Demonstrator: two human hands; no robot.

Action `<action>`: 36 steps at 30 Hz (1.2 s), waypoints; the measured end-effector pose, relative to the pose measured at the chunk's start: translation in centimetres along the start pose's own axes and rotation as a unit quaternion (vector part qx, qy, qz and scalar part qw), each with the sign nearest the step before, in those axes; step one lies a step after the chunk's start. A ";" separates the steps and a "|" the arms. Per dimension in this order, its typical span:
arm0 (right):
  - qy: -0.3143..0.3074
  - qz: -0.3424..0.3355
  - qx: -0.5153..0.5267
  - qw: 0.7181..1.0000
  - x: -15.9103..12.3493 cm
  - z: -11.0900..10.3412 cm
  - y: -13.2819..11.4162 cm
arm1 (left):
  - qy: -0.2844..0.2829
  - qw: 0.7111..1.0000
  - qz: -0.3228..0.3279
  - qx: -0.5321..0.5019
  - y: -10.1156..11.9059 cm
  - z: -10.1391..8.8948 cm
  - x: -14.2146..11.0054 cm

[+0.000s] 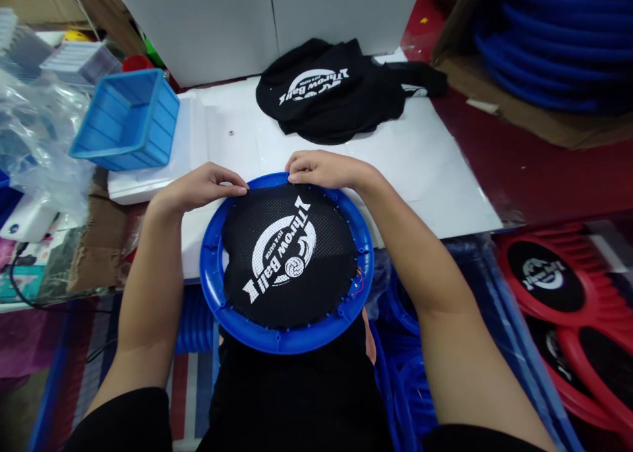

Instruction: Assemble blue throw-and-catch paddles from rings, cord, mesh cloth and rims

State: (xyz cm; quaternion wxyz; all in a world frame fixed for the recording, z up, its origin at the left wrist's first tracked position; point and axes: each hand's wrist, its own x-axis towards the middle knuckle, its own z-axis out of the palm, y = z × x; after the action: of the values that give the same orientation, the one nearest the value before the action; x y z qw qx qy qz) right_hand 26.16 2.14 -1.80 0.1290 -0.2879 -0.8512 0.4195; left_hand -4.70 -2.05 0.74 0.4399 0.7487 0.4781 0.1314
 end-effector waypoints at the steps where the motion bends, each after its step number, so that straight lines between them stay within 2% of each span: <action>1: 0.000 -0.002 -0.004 1.000 0.0 0.0 0.1 | 0.004 1.000 -0.003 -0.004 0.0 0.0 0.0; 7: 0.005 -0.002 -0.025 1.000 0.0 0.1 0.0 | 0.035 0.998 -0.033 -0.029 -0.1 0.3 -0.1; 14: 0.031 0.004 -0.034 0.999 -0.4 0.6 -0.5 | 0.032 0.999 -0.029 -0.025 -0.2 0.5 0.0; 20: 0.015 0.012 -0.045 0.999 -0.3 0.6 -0.7 | 0.063 0.997 -0.030 0.046 0.8 1.5 0.1; 24: 0.003 0.008 -0.066 0.998 -0.4 0.5 -0.7 | 0.050 0.996 -0.005 0.071 0.8 1.5 0.0; 29: 0.028 0.004 -0.073 0.997 -0.6 0.7 -0.6 | 0.032 0.998 0.013 0.058 0.9 1.1 -0.4; 31: 0.039 -0.001 -0.086 0.996 -0.7 1.0 -0.7 | 0.045 0.995 0.042 0.073 1.2 1.2 -0.5; 34: 0.091 -0.017 -0.102 0.991 -0.8 1.5 -1.1 | 0.068 0.980 0.145 0.114 1.7 1.8 -0.6; 36: 0.130 -0.051 -0.094 0.986 -0.9 2.0 -1.5 | 0.053 0.966 0.201 0.155 1.9 2.5 -0.6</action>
State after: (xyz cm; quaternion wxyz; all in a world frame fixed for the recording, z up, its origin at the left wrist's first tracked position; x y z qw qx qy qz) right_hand 25.42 -0.36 -1.81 0.2321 -0.3073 -0.8762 0.2897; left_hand -2.30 -4.14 0.90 0.2569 0.8806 0.3547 0.1811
